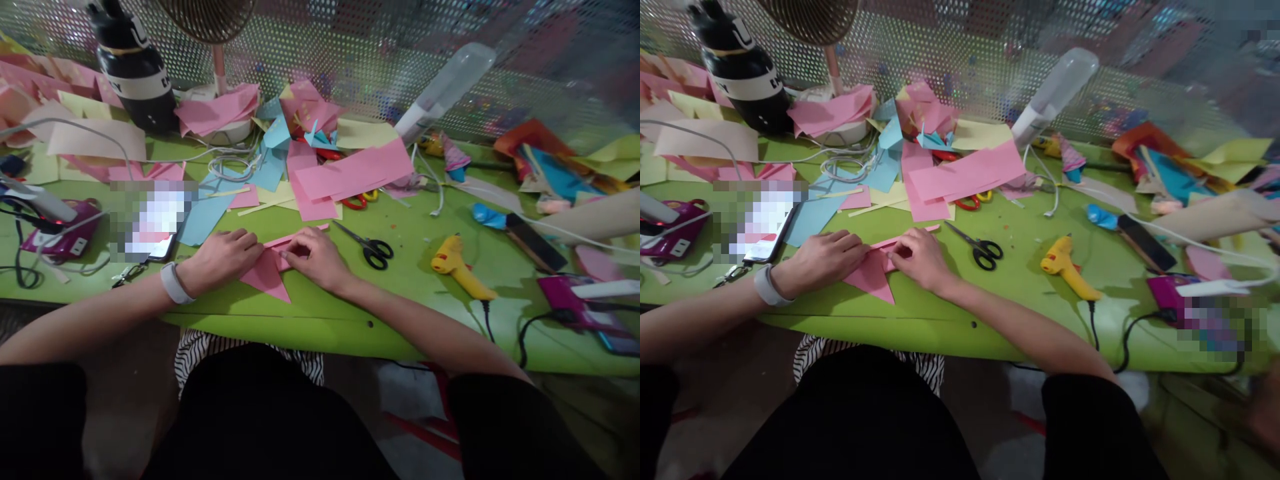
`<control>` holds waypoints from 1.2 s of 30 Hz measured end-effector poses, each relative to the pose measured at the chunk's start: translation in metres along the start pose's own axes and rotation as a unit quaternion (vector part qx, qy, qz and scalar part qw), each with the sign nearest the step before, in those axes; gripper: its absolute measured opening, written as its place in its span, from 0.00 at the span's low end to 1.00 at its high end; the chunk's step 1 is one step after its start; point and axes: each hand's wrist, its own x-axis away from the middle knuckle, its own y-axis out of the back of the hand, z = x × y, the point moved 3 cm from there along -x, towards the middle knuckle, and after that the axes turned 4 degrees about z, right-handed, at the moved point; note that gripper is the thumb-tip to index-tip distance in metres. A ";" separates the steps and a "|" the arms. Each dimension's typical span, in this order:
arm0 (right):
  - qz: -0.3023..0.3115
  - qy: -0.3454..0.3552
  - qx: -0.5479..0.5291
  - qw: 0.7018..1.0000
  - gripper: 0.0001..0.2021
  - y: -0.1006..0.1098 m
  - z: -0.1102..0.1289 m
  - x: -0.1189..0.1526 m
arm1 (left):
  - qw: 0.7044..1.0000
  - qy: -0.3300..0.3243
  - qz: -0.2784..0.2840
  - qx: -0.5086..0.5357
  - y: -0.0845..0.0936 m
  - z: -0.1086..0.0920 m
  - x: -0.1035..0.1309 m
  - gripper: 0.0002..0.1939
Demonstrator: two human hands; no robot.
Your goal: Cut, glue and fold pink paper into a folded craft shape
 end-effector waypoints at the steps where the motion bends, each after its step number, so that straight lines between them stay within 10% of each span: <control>1: 0.001 0.001 0.000 1.000 0.08 0.000 0.000 0.000 | 1.000 -0.001 0.005 -0.004 0.003 -0.002 0.001 0.10; 13: -0.018 0.033 0.025 0.999 0.08 -0.003 0.000 -0.004 | 0.997 0.002 0.019 0.075 -0.003 -0.037 0.023 0.29; 25: -0.053 0.338 0.173 0.924 0.29 0.028 -0.005 0.063 | 0.994 0.006 0.018 0.107 -0.002 -0.035 0.021 0.27; 36: 0.080 0.255 0.132 0.954 0.14 0.007 -0.009 0.037 | 0.992 -0.095 0.030 0.080 -0.002 -0.019 0.014 0.13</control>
